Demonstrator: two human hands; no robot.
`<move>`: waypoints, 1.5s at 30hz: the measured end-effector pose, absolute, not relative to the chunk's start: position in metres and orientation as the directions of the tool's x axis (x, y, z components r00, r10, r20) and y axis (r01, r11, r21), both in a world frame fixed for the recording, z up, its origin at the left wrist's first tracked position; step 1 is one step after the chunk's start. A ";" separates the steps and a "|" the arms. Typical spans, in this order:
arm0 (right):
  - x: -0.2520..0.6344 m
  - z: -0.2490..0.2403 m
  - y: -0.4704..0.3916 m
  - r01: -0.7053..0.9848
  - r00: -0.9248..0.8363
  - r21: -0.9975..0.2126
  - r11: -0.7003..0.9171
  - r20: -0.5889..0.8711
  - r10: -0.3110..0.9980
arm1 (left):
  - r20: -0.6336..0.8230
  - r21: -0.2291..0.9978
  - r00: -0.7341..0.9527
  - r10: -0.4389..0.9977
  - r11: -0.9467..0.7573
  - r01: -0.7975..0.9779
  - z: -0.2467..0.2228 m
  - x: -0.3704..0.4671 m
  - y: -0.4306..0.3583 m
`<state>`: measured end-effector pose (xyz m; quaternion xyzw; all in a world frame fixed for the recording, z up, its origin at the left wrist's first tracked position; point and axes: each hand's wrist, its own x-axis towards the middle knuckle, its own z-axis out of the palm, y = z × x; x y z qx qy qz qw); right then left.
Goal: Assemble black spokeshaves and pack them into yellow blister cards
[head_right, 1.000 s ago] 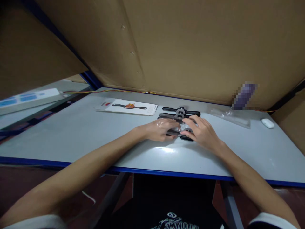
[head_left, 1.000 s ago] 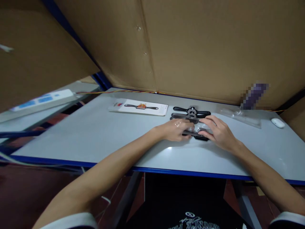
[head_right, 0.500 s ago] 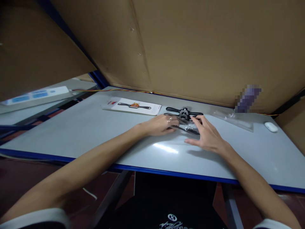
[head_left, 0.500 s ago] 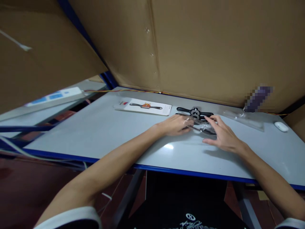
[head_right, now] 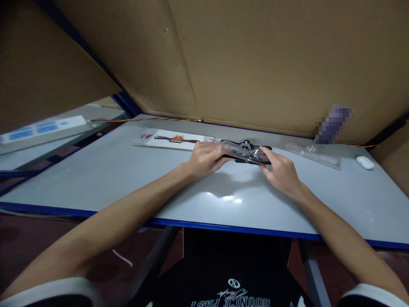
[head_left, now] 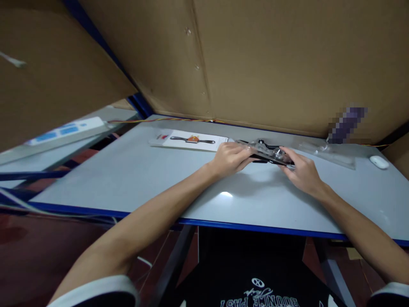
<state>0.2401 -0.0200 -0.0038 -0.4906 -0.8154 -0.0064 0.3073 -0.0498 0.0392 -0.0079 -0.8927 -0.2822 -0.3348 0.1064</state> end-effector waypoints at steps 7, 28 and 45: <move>0.228 0.010 -0.032 0.740 -0.318 -0.427 0.519 0.459 0.830 | 0.885 0.104 0.331 0.327 -0.833 0.544 -0.014 -0.041 0.038; 0.276 0.034 -0.007 0.611 -0.663 -0.791 0.018 -0.500 0.557 | 0.212 0.023 0.222 0.952 -0.232 0.973 -0.011 -0.107 0.106; 0.271 0.007 0.003 0.851 -0.381 -0.294 0.434 0.223 0.897 | 0.502 0.149 0.212 0.838 -0.326 0.933 0.003 -0.093 0.096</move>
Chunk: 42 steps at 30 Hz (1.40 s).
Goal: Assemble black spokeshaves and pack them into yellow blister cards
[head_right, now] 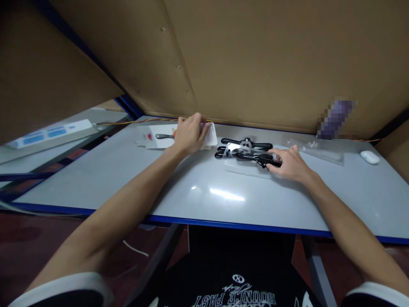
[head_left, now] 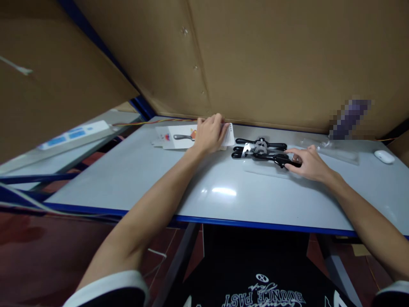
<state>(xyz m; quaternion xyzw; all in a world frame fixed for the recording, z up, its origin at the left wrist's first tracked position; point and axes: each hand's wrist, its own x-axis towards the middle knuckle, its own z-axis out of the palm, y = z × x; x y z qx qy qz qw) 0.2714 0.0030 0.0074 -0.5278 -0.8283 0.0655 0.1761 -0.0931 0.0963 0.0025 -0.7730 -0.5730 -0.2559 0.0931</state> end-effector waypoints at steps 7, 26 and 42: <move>0.263 -0.001 0.010 0.843 -0.310 -0.369 0.390 0.259 0.915 | 0.463 0.103 0.442 0.768 -0.543 0.834 0.024 -0.063 0.049; 0.267 -0.004 0.014 0.817 -0.318 -0.395 0.420 0.300 0.900 | 0.153 -0.019 0.524 0.838 -0.528 0.849 0.024 -0.049 0.043; 0.259 -0.004 0.012 0.899 -0.298 -0.256 0.357 0.240 0.924 | 0.204 0.071 0.599 0.775 -0.622 0.780 0.019 -0.068 0.061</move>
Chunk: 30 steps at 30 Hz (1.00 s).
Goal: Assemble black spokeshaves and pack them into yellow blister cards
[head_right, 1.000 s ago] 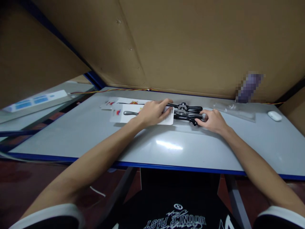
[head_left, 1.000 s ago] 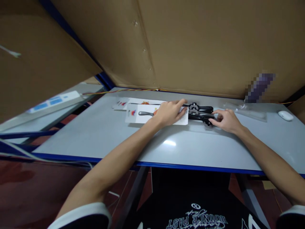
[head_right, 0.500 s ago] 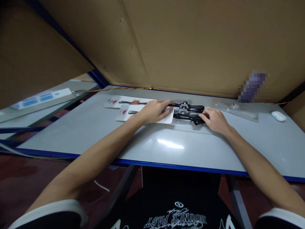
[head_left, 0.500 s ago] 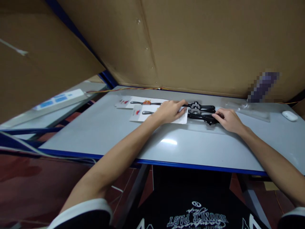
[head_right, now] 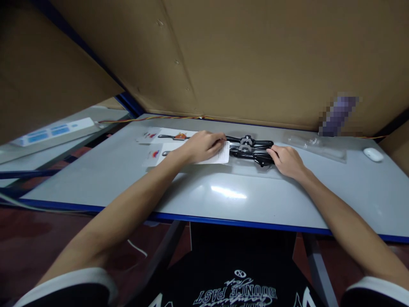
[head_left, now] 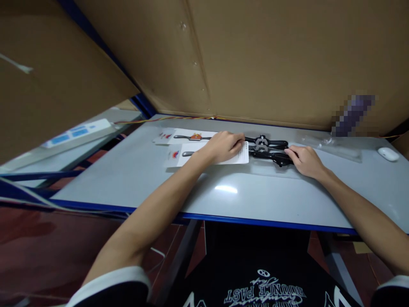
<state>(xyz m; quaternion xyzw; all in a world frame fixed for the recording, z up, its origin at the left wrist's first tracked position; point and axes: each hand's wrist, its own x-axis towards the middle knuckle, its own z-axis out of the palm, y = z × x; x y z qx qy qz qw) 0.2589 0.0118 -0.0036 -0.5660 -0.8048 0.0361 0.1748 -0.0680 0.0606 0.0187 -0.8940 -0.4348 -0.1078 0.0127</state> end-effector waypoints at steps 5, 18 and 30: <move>0.259 -0.003 0.012 0.893 -0.290 -0.279 0.353 0.244 0.925 | 0.183 0.056 0.560 0.808 -0.578 0.814 0.024 -0.070 0.059; 0.266 -0.008 0.011 0.865 -0.343 -0.263 0.427 0.311 0.886 | 0.151 -0.006 0.635 0.758 -0.642 0.767 0.016 -0.067 0.059; 0.252 0.002 -0.007 0.825 -0.456 -0.164 0.541 0.373 0.808 | 0.213 0.016 0.564 0.798 -0.580 0.814 0.014 -0.026 0.026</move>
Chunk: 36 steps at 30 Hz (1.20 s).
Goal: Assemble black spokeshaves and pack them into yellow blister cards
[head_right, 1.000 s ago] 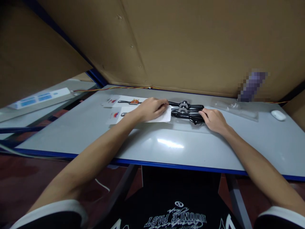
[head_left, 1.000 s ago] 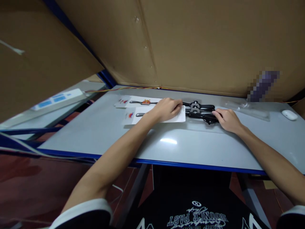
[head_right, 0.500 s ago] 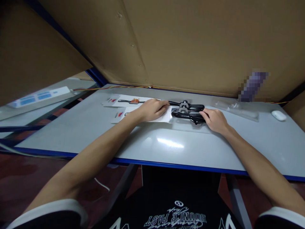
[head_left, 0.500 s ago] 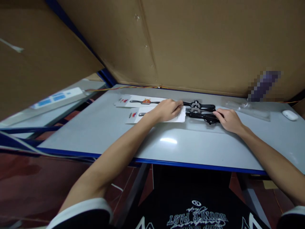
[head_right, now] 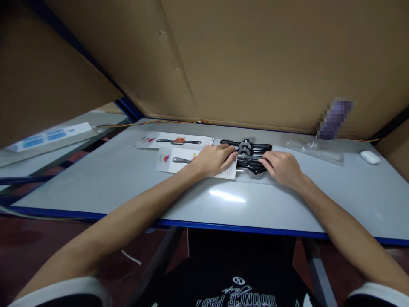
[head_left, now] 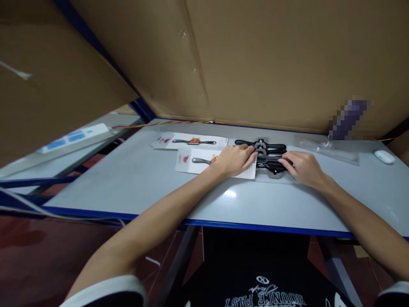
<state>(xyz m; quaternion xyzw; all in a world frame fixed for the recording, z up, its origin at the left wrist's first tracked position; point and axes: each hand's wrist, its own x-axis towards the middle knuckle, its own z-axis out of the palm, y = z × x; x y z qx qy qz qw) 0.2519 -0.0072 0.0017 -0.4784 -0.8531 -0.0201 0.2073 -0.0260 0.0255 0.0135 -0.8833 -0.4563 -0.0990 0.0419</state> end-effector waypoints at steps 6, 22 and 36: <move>0.239 0.002 -0.016 0.788 -0.484 -0.196 0.583 0.388 0.785 | 0.370 -0.003 0.530 0.763 -0.570 0.822 -0.001 -0.012 0.020; 0.263 0.032 -0.014 0.801 -0.487 -0.410 0.436 -0.024 0.873 | 0.410 0.001 0.544 0.732 -0.597 0.802 -0.002 -0.019 0.024; 0.248 0.005 -0.013 0.445 -0.563 -0.866 0.229 -0.071 0.824 | 0.445 -0.030 0.567 0.693 -0.621 0.783 -0.009 -0.019 0.030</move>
